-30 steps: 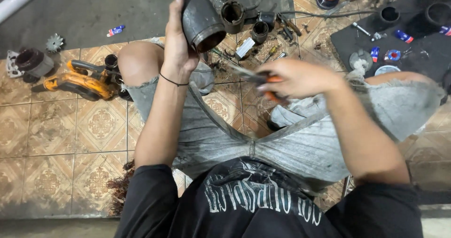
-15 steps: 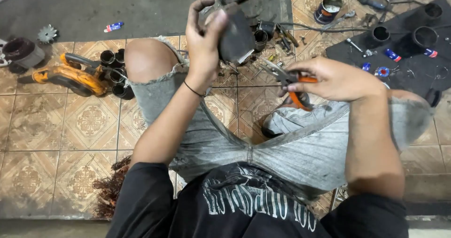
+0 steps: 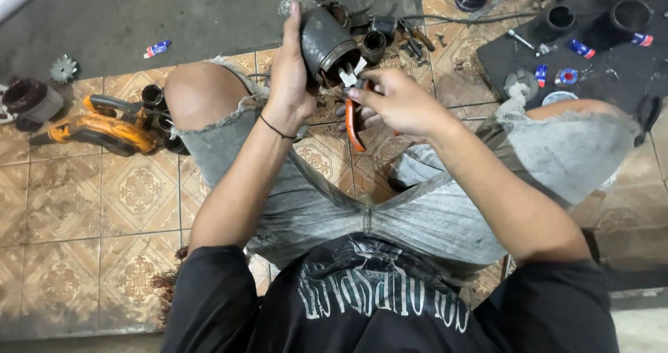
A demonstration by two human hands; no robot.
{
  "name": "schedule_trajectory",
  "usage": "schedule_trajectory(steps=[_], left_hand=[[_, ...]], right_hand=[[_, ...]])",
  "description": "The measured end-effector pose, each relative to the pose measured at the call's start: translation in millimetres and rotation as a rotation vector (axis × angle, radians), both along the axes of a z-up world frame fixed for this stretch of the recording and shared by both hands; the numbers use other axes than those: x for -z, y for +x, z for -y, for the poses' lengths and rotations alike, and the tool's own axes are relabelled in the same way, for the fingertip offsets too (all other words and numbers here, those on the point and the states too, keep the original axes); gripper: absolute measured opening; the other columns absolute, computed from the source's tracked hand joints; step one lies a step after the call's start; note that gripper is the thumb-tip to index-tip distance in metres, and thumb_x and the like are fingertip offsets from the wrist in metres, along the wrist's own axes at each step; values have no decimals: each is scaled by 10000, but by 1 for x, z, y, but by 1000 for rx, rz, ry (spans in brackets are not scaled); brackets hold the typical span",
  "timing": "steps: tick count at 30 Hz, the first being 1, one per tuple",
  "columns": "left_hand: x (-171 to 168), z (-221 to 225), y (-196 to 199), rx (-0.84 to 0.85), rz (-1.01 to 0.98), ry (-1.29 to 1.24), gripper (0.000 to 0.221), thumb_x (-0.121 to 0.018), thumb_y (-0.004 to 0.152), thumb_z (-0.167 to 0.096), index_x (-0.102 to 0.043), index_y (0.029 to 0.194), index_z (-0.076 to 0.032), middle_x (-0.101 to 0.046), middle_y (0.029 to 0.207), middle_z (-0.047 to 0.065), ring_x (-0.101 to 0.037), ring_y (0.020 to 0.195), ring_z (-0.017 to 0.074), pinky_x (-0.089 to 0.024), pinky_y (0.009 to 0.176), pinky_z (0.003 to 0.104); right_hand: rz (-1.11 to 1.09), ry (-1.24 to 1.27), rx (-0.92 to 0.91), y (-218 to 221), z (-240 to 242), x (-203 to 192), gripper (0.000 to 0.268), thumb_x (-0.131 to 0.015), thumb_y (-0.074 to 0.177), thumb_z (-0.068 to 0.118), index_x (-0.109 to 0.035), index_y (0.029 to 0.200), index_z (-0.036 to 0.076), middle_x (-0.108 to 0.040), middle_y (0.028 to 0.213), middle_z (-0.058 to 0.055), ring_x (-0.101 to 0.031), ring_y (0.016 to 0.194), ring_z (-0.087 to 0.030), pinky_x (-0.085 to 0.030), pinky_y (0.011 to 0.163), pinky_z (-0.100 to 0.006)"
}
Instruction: Extracting old copper windings from a motor stator using pliers
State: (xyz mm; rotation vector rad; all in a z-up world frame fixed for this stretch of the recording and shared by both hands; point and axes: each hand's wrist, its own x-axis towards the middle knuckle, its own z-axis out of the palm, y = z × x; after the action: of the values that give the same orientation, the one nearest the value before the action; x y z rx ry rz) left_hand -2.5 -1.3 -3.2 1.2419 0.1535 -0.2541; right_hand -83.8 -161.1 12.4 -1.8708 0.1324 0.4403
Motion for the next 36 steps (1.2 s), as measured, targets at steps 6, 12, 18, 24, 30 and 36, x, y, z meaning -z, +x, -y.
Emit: schedule_trajectory(steps=[6,12,18,24,30,36], left_hand=[[5,-2,2,1,44,-54,670,-656,749,-579,-635,1056,16,-648,875,89,-650,770,174,-542,737,311],[9,-4,2,7,94,-5,551,-678,825,-480,-676,1054,22,-678,894,89,-641,764,148,-536,710,277],[17,-15,13,0,158,5,606,-715,802,-470,-579,1142,13,-636,910,81,-633,739,136,-558,656,264],[-10,-26,13,-21,77,-81,643,-677,743,-554,-660,1026,23,-677,850,99,-681,696,171,-575,639,291],[7,-27,16,54,195,-33,652,-702,789,-506,-573,1158,15,-638,903,100,-660,705,170,-583,651,305],[-13,-30,-1,258,789,110,516,-785,880,-109,-488,1302,-131,-704,1207,161,-716,1061,279,-587,985,412]], right_hand=[[9,41,13,1,-5,0,233,-579,981,136,-640,1160,-1,-760,976,-172,-805,880,-242,-686,810,-311],[81,-87,31,9,-7,15,168,-604,1017,185,-676,1010,33,-670,748,-42,-508,483,-87,-407,437,-221],[171,-168,-122,7,-1,17,179,-597,1032,168,-665,953,23,-611,671,-33,-504,475,-109,-433,445,-242],[149,-269,-415,-7,-1,-4,206,-590,1045,224,-680,1037,39,-630,645,-39,-463,437,-111,-375,390,-244],[-19,-231,-550,-2,44,-7,129,-560,1042,83,-669,1020,19,-731,749,-96,-619,506,-140,-486,389,-233],[330,-384,-403,-5,108,-17,124,-666,905,12,-717,1017,19,-730,725,-84,-563,471,-162,-414,411,-285]])
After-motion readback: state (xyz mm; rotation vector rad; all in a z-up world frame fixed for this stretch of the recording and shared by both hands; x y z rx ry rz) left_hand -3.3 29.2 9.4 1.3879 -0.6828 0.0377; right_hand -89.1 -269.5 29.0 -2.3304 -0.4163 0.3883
